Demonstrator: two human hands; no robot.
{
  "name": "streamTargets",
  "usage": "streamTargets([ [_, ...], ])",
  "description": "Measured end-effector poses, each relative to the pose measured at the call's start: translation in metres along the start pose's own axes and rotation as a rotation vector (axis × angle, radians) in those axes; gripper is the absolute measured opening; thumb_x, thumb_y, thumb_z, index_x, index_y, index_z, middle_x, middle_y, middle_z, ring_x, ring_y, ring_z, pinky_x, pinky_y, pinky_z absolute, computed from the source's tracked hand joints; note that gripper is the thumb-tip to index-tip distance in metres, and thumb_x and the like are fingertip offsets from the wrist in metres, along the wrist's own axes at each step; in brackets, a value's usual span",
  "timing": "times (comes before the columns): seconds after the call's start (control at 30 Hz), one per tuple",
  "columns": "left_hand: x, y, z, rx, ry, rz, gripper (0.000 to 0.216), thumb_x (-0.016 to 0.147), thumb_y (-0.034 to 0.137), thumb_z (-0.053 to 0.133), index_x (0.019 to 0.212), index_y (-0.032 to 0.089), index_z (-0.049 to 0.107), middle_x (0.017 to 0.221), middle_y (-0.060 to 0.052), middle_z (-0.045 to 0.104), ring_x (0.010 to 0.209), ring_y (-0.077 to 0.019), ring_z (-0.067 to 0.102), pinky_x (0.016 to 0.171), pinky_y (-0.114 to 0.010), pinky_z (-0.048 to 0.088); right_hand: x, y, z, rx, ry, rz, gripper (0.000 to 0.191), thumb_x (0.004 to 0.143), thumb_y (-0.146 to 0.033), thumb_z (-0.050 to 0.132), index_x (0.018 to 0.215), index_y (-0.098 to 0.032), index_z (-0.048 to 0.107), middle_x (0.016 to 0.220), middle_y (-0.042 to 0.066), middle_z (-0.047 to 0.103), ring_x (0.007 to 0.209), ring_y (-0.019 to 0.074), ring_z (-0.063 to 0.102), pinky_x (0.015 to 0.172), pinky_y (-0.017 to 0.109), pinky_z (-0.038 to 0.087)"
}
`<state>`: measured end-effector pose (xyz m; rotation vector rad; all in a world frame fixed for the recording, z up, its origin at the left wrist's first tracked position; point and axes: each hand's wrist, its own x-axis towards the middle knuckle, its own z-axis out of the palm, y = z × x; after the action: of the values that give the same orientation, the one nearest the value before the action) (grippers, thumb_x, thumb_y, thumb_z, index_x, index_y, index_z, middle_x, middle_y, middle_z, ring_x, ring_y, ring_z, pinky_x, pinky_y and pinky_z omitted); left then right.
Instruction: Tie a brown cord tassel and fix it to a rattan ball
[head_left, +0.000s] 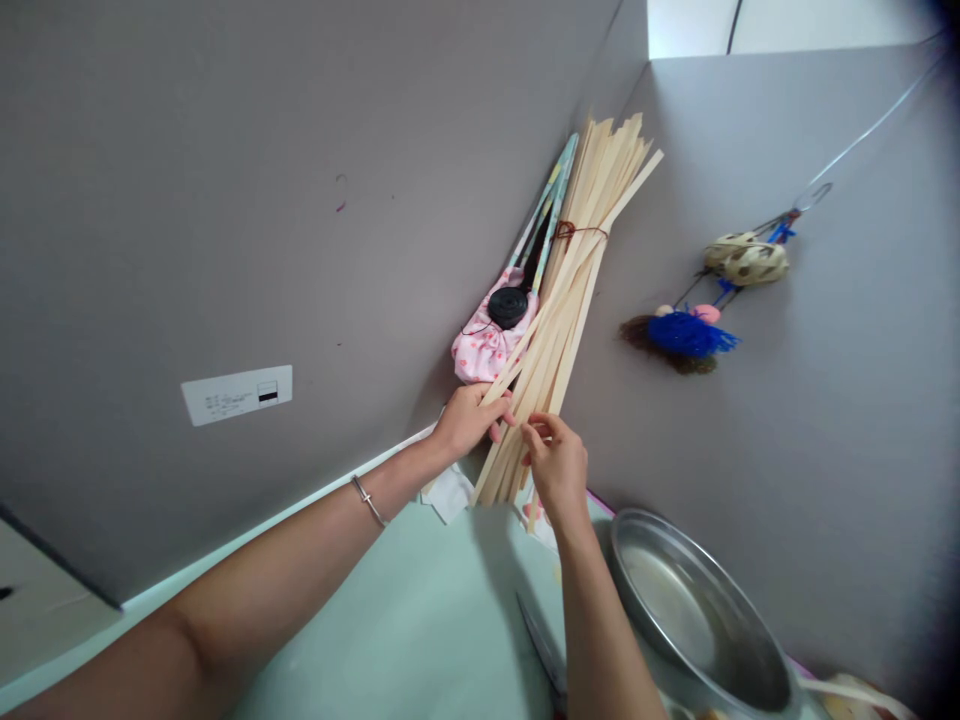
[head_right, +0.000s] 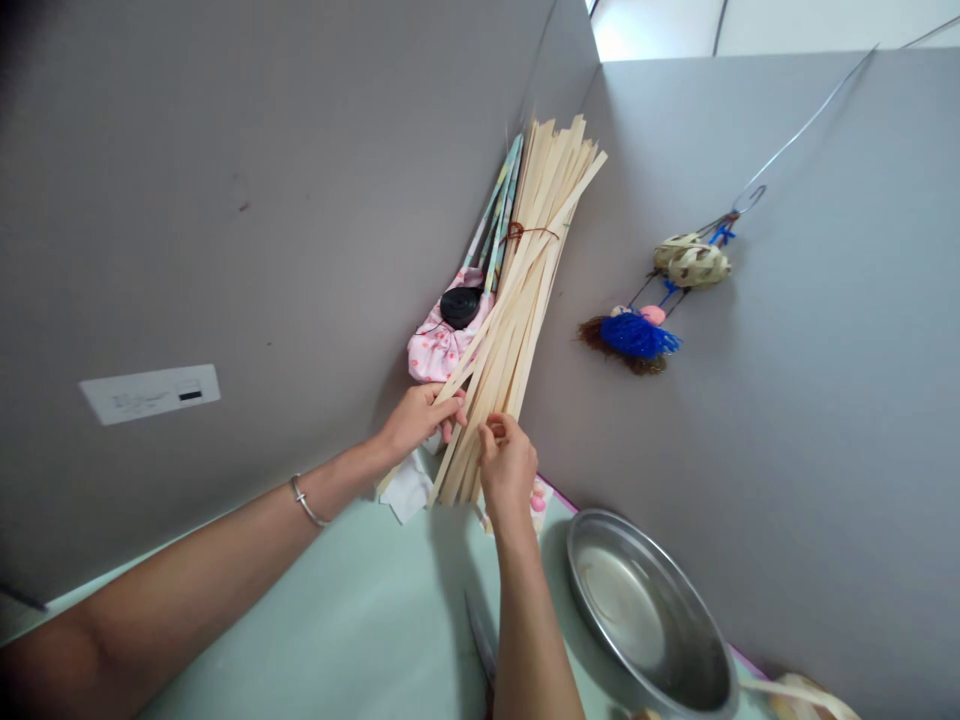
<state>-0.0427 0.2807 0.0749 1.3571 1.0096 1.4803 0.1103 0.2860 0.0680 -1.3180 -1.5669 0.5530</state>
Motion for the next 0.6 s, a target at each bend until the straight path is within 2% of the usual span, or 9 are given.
streamTargets([
  [0.1,-0.001,0.001,0.001,0.023,0.013,0.012,0.014,0.084,0.023,0.055,0.087,0.012,0.063,0.071,-0.001,0.069,0.042,-0.0058,0.055,0.049,-0.018,0.042,0.000,0.004,0.002,-0.055,0.043,-0.036,0.023,0.070,-0.042,0.067,0.075,-0.020,0.065,0.073,0.005,0.066,0.062,0.0192,0.056,0.062,0.032,0.040],
  [0.23,-0.006,0.003,0.005,0.033,0.058,0.004,0.012,0.079,0.020,0.059,0.090,0.013,0.061,0.078,0.000,0.072,0.042,-0.0060,0.056,0.050,-0.018,0.043,0.004,0.006,-0.004,-0.001,-0.006,-0.045,0.026,0.072,-0.045,0.066,0.070,-0.020,0.062,0.065,0.002,0.062,0.062,0.0185,0.054,0.061,0.030,0.041],
  [0.3,-0.007,0.002,0.009,0.004,0.027,0.007,0.010,0.080,0.019,0.058,0.089,0.014,0.059,0.075,0.000,0.071,0.041,-0.0062,0.056,0.049,-0.018,0.042,0.007,0.007,-0.008,0.055,-0.031,-0.043,0.027,0.074,-0.047,0.063,0.073,-0.020,0.061,0.064,0.000,0.060,0.059,0.0167,0.053,0.058,0.029,0.043],
  [0.37,-0.007,0.000,0.011,-0.048,-0.059,-0.021,0.008,0.084,0.021,0.056,0.086,0.014,0.058,0.072,-0.001,0.070,0.043,-0.0076,0.058,0.047,-0.017,0.041,0.010,0.009,-0.013,0.111,-0.049,-0.034,0.029,0.075,-0.048,0.063,0.077,-0.020,0.061,0.065,0.000,0.060,0.058,0.0158,0.053,0.056,0.029,0.045],
  [0.43,-0.006,-0.001,0.012,-0.100,-0.114,-0.058,0.010,0.086,0.023,0.055,0.086,0.013,0.057,0.076,-0.004,0.071,0.051,-0.0101,0.064,0.048,-0.017,0.042,0.013,0.010,-0.018,0.156,-0.059,-0.023,0.030,0.072,-0.047,0.065,0.083,-0.018,0.063,0.068,0.001,0.064,0.059,0.0161,0.055,0.057,0.030,0.047],
  [0.53,-0.007,0.002,0.013,-0.134,-0.065,-0.045,0.010,0.085,0.018,0.058,0.093,0.013,0.058,0.095,-0.009,0.073,0.072,-0.0131,0.071,0.056,-0.017,0.048,0.017,0.012,-0.025,0.187,-0.050,-0.012,0.035,0.067,-0.043,0.070,0.088,-0.016,0.067,0.077,0.005,0.068,0.066,0.0177,0.059,0.063,0.032,0.049],
  [0.6,-0.008,0.004,0.013,-0.093,-0.042,-0.015,0.013,0.082,0.016,0.060,0.096,0.014,0.060,0.105,-0.009,0.071,0.082,-0.0143,0.071,0.063,-0.019,0.051,0.017,0.011,-0.028,0.190,-0.043,-0.004,0.034,0.064,-0.042,0.073,0.085,-0.016,0.068,0.077,0.006,0.068,0.067,0.0173,0.058,0.063,0.031,0.047],
])
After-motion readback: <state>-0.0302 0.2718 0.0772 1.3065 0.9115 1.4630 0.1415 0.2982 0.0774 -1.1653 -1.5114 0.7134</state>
